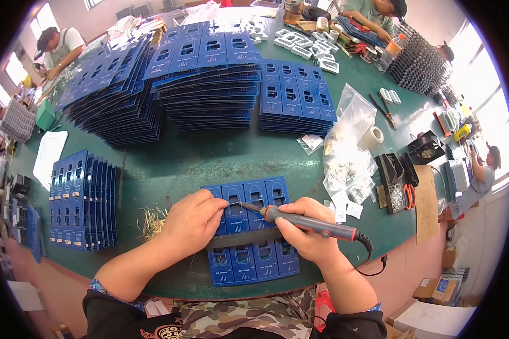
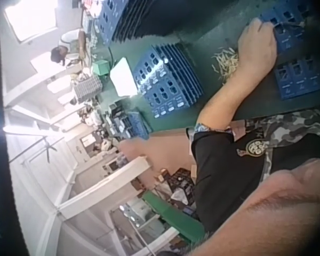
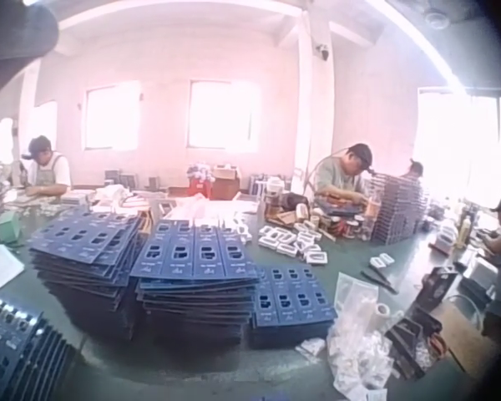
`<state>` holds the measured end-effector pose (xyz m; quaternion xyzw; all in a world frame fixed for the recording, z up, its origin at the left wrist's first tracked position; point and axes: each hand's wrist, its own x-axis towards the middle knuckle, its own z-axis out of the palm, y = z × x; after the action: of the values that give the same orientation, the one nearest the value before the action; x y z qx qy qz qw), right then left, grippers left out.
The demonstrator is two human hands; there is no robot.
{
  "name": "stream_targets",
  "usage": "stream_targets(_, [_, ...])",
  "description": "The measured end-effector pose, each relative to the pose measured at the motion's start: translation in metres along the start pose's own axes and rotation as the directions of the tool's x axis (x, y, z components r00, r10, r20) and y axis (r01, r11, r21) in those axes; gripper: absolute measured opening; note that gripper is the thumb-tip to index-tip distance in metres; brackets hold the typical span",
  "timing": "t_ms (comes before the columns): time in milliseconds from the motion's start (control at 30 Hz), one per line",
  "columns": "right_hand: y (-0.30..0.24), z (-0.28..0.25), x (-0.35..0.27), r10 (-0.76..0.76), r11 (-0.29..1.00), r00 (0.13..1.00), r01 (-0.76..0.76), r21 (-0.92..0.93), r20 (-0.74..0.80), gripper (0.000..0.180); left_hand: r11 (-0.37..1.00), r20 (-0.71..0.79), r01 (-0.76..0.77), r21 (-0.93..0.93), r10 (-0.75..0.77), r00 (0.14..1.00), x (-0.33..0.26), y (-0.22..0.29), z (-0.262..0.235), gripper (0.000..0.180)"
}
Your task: The person inserts metal pins into blue plastic fixtures by hand, then solders them using a soldering iron and solder wire.
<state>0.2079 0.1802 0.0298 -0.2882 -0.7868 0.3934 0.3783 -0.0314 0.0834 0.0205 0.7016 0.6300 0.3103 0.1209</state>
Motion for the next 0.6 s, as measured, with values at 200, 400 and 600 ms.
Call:
stream_targets(200, [0.0017, 0.0, -0.0034, 0.046, 0.997, 0.998, -0.043, 0.06, -0.052, 0.018, 1.0, -0.011, 0.014, -0.019, -0.014, 1.0, -0.0007, -0.0001, -0.0009, 0.012])
stream_targets(400, [0.0017, 0.0011, -0.001, -0.031, 0.999, 0.999, 0.032, 0.036, -0.016, 0.019, 1.0, -0.002, 0.012, -0.005, -0.012, 1.0, 0.0006, 0.0007, -0.0023, 0.012])
stream_targets(600, [0.0001, 0.0013, 0.0001, -0.032, 0.999, 0.999, 0.032, 0.019, 0.007, 0.019, 1.0, 0.017, 0.019, -0.001, -0.019, 1.0, 0.0007, 0.0007, -0.0023, 0.012])
